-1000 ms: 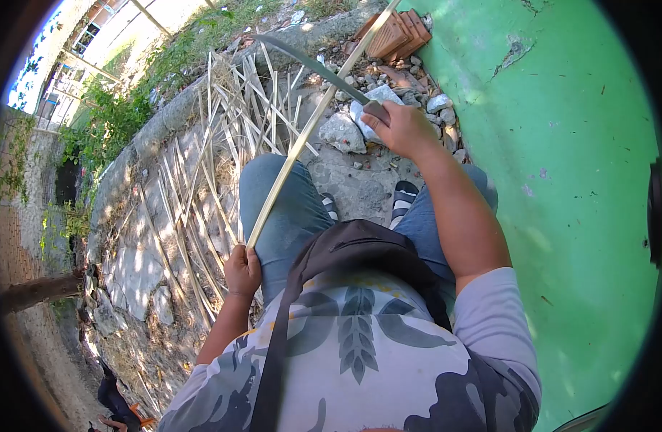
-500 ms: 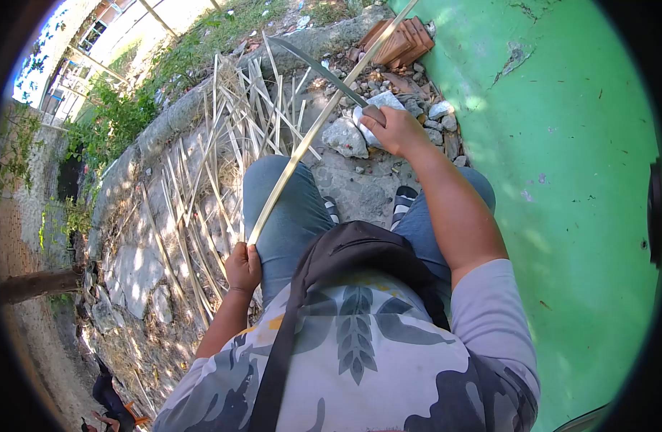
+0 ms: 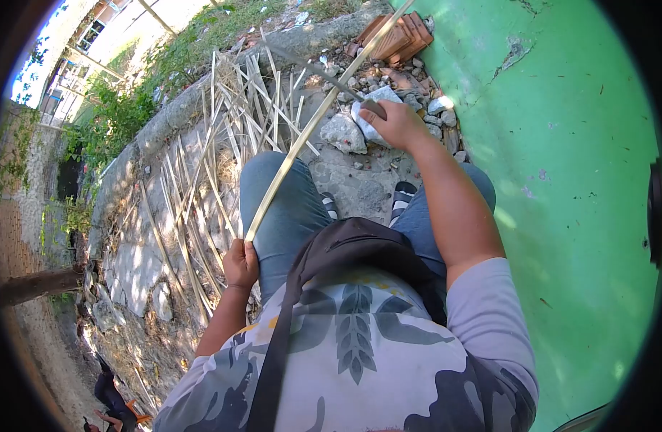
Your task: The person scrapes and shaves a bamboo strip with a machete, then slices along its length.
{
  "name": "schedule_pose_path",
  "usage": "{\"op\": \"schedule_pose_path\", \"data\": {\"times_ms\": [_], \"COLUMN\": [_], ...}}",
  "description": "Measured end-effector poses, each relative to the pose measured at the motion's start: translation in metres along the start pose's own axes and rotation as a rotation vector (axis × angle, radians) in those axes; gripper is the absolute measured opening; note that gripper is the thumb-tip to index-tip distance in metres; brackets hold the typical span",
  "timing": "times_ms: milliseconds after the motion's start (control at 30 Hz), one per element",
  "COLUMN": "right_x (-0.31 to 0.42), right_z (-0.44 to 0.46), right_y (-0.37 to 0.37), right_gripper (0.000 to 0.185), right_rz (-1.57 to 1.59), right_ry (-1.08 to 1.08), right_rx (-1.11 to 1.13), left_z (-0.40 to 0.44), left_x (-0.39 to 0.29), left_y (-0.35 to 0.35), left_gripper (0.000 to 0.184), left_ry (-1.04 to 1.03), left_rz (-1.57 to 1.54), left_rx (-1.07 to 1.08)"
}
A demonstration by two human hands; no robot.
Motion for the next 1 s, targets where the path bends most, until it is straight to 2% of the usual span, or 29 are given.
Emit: {"op": "schedule_pose_path", "data": {"times_ms": [67, 100, 200, 233, 367, 500, 600, 633, 733, 833, 967, 1000], "right_x": [-0.023, -0.022, 0.011, 0.022, 0.079, 0.047, 0.002, -0.003, 0.005, 0.037, 0.077, 0.07], "right_z": [0.005, 0.001, -0.009, -0.012, -0.032, -0.017, 0.0, -0.002, -0.011, -0.025, -0.036, -0.032], "right_y": [0.006, 0.008, 0.019, 0.015, 0.005, 0.006, 0.016, 0.017, 0.019, 0.018, 0.015, 0.015], "right_gripper": [0.059, 0.061, 0.062, 0.056, 0.053, 0.058, 0.06, 0.059, 0.058, 0.055, 0.058, 0.058], "right_rz": [0.041, 0.082, 0.058, 0.007, -0.213, -0.17, -0.141, -0.093, -0.143, -0.121, -0.207, -0.171], "right_ry": [-0.135, -0.147, -0.031, 0.052, 0.229, 0.016, -0.097, -0.141, -0.101, -0.03, 0.173, 0.122], "right_rx": [-0.172, -0.15, -0.078, -0.077, 0.18, 0.24, -0.072, -0.073, -0.065, 0.069, 0.164, 0.146], "left_z": [0.004, 0.005, 0.004, 0.003, 0.003, 0.0, 0.006, 0.007, 0.008, 0.006, 0.005, 0.006], "left_x": [0.007, 0.007, 0.005, 0.004, 0.005, 0.01, 0.008, 0.005, 0.0, 0.004, -0.002, 0.0], "left_y": [0.002, 0.005, 0.004, 0.003, -0.004, -0.001, 0.004, 0.009, 0.016, 0.008, 0.0, -0.001], "left_gripper": [0.031, 0.031, 0.031, 0.031, 0.031, 0.031, 0.031, 0.031, 0.029, 0.029, 0.031, 0.031], "left_ry": [-0.025, -0.017, -0.006, -0.01, -0.035, -0.006, -0.038, -0.063, -0.112, -0.087, -0.12, -0.11], "left_rz": [0.082, 0.075, 0.056, 0.058, -0.047, 0.006, 0.084, 0.113, 0.175, 0.159, 0.013, 0.017], "left_rx": [-0.028, -0.014, 0.014, 0.008, 0.003, -0.004, -0.039, -0.048, -0.072, -0.037, -0.03, -0.016]}}
Point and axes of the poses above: each hand's wrist, its own z-axis towards the middle knuckle, its own y-axis out of the back of the hand, x = y × z, the point moved 6 cm from there along z, towards the middle knuckle, and after that the axes turned 12 degrees about y, right-handed, at the moved point
